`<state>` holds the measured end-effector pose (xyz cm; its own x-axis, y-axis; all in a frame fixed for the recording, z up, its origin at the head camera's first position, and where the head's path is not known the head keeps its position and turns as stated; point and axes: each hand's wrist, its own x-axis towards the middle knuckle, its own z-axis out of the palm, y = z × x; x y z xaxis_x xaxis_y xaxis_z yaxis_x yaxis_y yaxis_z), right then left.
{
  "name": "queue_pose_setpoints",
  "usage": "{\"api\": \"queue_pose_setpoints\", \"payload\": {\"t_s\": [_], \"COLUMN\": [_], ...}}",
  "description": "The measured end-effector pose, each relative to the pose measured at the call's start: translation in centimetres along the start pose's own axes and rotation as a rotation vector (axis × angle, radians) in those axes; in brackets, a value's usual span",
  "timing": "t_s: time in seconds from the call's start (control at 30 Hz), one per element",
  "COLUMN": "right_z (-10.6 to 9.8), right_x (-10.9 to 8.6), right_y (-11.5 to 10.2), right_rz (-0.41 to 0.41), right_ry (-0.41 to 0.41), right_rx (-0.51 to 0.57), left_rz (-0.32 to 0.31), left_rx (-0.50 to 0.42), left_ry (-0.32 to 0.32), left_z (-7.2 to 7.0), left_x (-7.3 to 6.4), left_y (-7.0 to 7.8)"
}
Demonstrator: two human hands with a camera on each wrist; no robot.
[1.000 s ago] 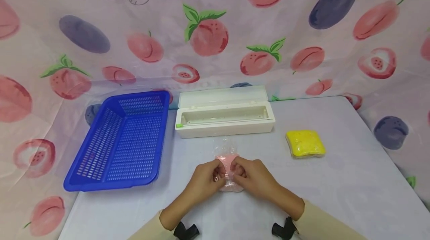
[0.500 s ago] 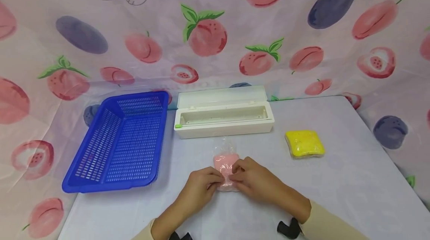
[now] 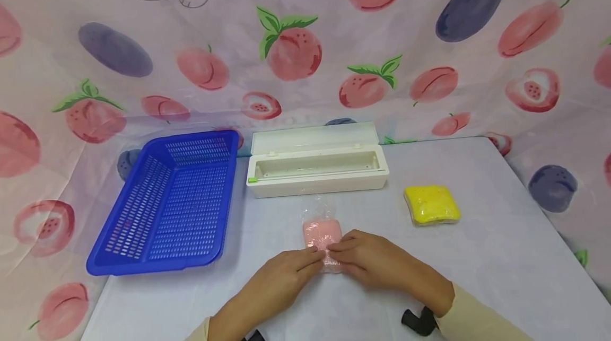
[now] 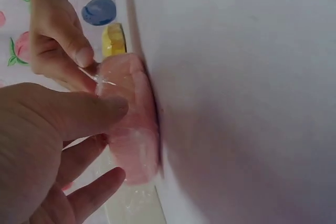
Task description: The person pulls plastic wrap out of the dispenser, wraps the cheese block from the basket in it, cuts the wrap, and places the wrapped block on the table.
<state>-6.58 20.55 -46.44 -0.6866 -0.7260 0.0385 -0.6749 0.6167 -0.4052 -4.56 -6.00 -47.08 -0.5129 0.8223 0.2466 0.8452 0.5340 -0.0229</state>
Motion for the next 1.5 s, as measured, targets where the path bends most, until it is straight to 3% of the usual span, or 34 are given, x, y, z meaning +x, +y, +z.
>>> {"api": "queue_pose_setpoints", "payload": {"t_s": [0.1, 0.27, 0.4, 0.63, 0.73, 0.83, 0.97, 1.07, 1.27, 1.37, 1.5], "right_z": [-0.2, -0.1, 0.1, -0.1, -0.7, -1.2, -1.6, -1.8, -2.0, -2.0, -1.8], "right_x": [-0.2, -0.3, -0.2, -0.6, -0.8, -1.1, -1.3, -1.5, -1.5, -1.5, -1.3], "right_y": [0.2, 0.3, 0.4, 0.5, 0.6, 0.8, 1.0, 1.0, 0.8, 0.7, 0.5], "right_rz": [0.026, -0.010, -0.024, 0.023, 0.077, 0.131, 0.162, 0.175, 0.199, 0.199, 0.215], "right_ry": [-0.006, -0.018, -0.025, 0.026, 0.073, 0.098, 0.091, 0.087, 0.068, 0.056, 0.005], "right_rx": [0.024, -0.056, -0.085, -0.014, 0.012, 0.028, 0.049, 0.062, 0.093, 0.105, 0.145], "left_rz": [0.010, -0.016, -0.005, 0.014, 0.031, 0.023, -0.097, -0.203, -0.357, -0.439, -0.569], "left_rx": [0.010, -0.029, -0.090, -0.264, -0.235, -0.057, 0.062, 0.044, 0.025, -0.088, -0.397], "left_ry": [-0.063, -0.140, -0.137, -0.092, -0.034, 0.003, -0.037, -0.093, -0.201, -0.252, -0.287], "left_z": [-0.2, -0.2, 0.5, 0.7, 1.0, 1.2, 1.1, 0.8, 0.3, 0.2, 0.1], "left_x": [-0.2, 0.0, 0.2, 0.8, 1.3, 1.9, 2.3, 2.3, 2.4, 2.5, 2.5], "left_y": [-0.3, -0.9, -1.5, -2.3, -2.2, -1.8, -1.2, -1.0, -1.3, -1.8, -2.5]}}
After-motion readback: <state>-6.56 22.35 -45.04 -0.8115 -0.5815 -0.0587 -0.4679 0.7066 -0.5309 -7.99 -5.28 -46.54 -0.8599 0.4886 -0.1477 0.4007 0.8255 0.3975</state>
